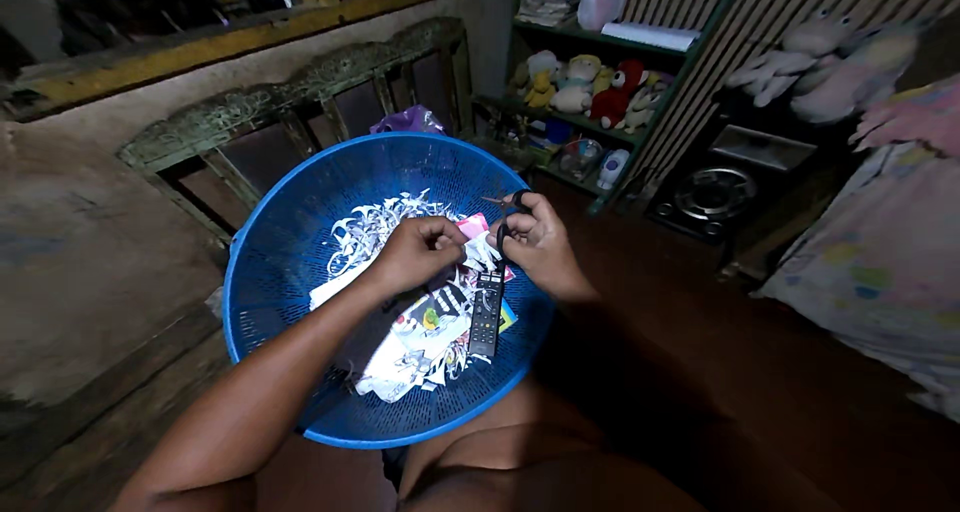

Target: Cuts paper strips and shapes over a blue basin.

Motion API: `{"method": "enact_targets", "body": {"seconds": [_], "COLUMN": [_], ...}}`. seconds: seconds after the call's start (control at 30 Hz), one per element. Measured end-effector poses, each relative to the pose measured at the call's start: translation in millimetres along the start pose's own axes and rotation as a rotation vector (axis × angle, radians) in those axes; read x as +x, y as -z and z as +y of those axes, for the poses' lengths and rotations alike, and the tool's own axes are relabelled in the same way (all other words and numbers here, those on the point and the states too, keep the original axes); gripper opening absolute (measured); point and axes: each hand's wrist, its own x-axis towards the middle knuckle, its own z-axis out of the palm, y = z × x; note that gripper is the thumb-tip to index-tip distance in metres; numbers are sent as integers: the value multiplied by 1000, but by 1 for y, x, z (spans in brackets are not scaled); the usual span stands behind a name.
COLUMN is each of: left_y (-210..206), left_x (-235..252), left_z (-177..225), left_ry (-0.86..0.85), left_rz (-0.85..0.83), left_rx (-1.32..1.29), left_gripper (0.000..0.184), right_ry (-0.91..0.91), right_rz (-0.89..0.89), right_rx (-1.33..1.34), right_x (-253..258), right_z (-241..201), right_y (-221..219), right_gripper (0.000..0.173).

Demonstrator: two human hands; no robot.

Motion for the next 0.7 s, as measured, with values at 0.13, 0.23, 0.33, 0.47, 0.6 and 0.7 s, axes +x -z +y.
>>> {"method": "enact_targets", "body": {"seconds": [0.13, 0.23, 0.33, 0.47, 0.6, 0.7], "left_y": [-1, -2, -3, -6, -9, -9], "left_x": [1, 1, 1, 3, 1, -1], "left_z": [-1, 1, 0, -1, 4, 10], "left_ry": [43, 88, 117, 158, 222, 244], "left_rz": [11, 8, 7, 5, 1, -5], "left_rx": [55, 28, -71, -218, -365, -423], "left_gripper": [3, 7, 9, 8, 11, 12], "right_ry": [14, 97, 113, 96, 91, 82], "right_rz": [-52, -91, -113, -132, -141, -134], "right_rx": [0, -4, -41, -142, -199, -226], "right_x": [-1, 1, 0, -3, -3, -4], "right_z": [-2, 2, 2, 0, 4, 4], "right_y": [-1, -2, -4, -6, -7, -8], "right_gripper": [61, 61, 61, 62, 64, 64]}}
